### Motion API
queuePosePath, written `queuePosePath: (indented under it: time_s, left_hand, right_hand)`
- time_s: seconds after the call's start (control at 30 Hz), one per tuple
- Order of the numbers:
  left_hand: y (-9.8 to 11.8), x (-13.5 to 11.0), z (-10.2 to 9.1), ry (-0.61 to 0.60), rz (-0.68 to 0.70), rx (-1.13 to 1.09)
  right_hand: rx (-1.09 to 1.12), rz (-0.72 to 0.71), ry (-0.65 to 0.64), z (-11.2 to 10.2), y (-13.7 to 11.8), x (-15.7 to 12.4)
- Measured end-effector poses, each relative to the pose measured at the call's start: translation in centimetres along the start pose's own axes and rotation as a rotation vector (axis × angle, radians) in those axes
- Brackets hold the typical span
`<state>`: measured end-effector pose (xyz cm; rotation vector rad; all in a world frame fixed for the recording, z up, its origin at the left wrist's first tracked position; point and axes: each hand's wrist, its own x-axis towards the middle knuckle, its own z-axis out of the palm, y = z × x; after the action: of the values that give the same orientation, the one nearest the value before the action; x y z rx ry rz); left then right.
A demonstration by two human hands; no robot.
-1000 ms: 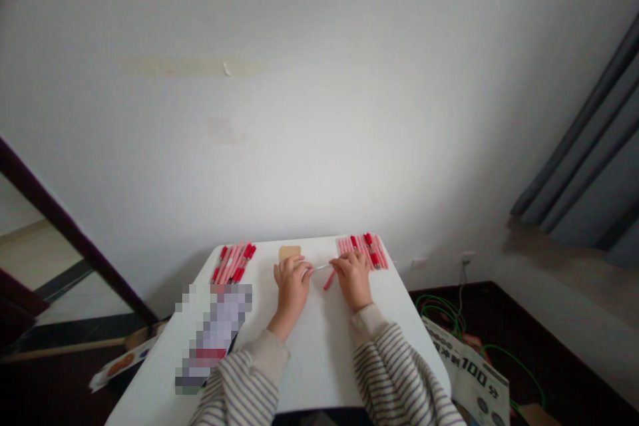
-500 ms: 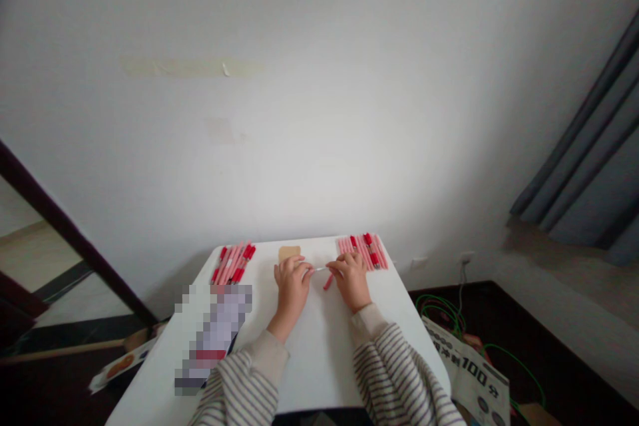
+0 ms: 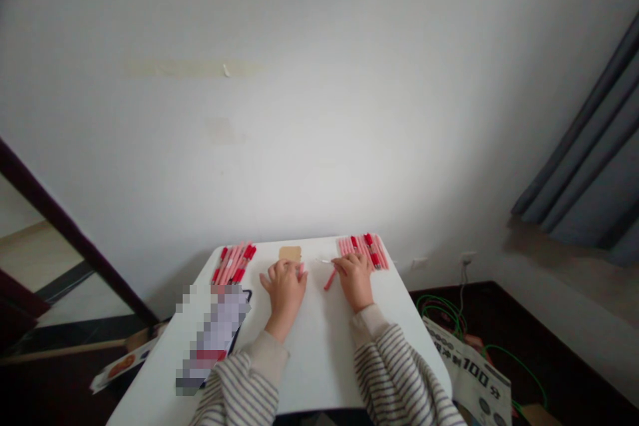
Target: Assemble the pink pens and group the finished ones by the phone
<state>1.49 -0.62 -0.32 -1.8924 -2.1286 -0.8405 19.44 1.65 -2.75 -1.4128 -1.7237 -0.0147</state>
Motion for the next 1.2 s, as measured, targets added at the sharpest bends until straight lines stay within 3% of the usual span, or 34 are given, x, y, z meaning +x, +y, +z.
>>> queuePosePath:
  time_s: [0.23,0.67,1.2]
  left_hand:
    - [-0.13,-0.09,0.12,0.013,0.019,0.047]
    - [-0.01,0.40,-0.14,-0.030,-0.023,-0.157]
    - [0.09,0.40,-0.38,-0.020,0.030,-0.181]
  right_hand:
    - [-0.015,-0.002,0.014,0.18,0.08,-0.03]
    - [-0.027,0.035,0.010,-0.04,-0.03,-0.15]
    - [-0.042,0.010,-0.008,-0.06,-0.34,-0.17]
